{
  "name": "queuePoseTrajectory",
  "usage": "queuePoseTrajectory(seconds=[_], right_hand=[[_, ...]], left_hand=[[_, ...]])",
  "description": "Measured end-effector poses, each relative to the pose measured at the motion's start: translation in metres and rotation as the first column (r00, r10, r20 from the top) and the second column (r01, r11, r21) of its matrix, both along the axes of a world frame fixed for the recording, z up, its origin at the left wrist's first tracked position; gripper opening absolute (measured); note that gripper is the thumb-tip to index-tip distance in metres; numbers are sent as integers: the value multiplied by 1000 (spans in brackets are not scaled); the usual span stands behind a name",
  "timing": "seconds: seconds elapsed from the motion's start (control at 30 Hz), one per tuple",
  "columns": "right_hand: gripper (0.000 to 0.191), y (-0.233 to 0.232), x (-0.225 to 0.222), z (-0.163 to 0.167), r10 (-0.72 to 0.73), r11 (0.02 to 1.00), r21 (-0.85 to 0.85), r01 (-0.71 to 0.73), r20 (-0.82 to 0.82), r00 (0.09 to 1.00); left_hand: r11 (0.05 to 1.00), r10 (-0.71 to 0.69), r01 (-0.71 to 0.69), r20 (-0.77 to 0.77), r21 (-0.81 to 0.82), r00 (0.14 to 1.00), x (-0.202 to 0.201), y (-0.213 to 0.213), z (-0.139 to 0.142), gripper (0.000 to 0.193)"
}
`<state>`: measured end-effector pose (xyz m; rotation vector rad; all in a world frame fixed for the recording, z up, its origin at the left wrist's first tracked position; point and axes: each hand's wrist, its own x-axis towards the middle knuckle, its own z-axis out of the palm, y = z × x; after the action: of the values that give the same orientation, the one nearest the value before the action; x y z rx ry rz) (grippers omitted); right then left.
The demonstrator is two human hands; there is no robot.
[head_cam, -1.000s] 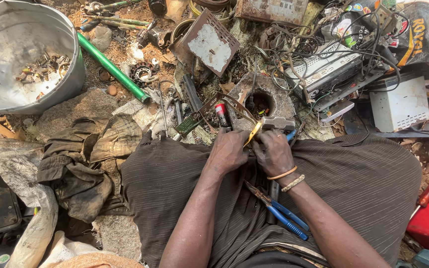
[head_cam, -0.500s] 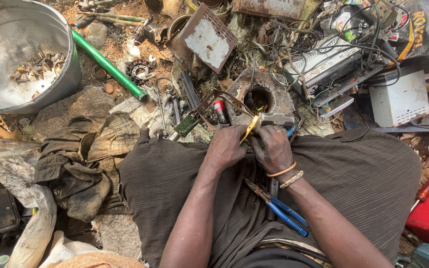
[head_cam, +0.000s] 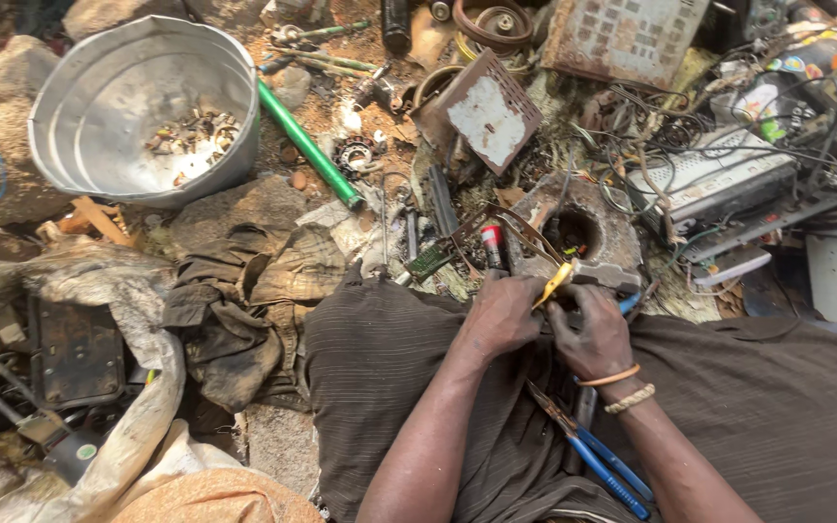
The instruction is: The person sits on the ground and uses pliers to strip and manipulate wires on a small electronic component. They repeatedly adjust the component and use the pliers to pull and twist wires.
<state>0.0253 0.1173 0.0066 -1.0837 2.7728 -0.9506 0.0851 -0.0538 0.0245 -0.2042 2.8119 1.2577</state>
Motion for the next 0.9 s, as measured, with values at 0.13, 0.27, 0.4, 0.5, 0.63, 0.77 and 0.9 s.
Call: queuePoseTrajectory(seconds=[0.13,0.27,0.4,0.5,0.63,0.77,0.9], right_hand=[[17,-4,-2,-5,-90,991,114,68,199,976],[29,-4,2,-8,14,1000,21,-12,-94,995],[33,-4,4,-9,-53,999,-11,53,36,998],[35,-4,-2,-10,-152,978,176,114,221,963],[38,-3,-8,-7,-162,983,130,126,315,935],[36,-7,-2,-2,-135,970,227,82,230,964],[27,-4,8,1,1,987,-158,20,133,991]], left_hand=[[1000,-10,9,-62,-11,998,3,-3,0,28],[995,21,-15,-63,96,998,6,-3,3,30],[998,-5,5,-7,56,1000,6,-2,7,45],[998,-40,42,42,-51,998,4,-2,9,32],[999,-6,4,32,53,999,6,-3,9,39],[1000,-11,11,3,-1,1000,9,-2,7,40],[1000,-2,2,-86,-5,996,10,-1,2,44]])
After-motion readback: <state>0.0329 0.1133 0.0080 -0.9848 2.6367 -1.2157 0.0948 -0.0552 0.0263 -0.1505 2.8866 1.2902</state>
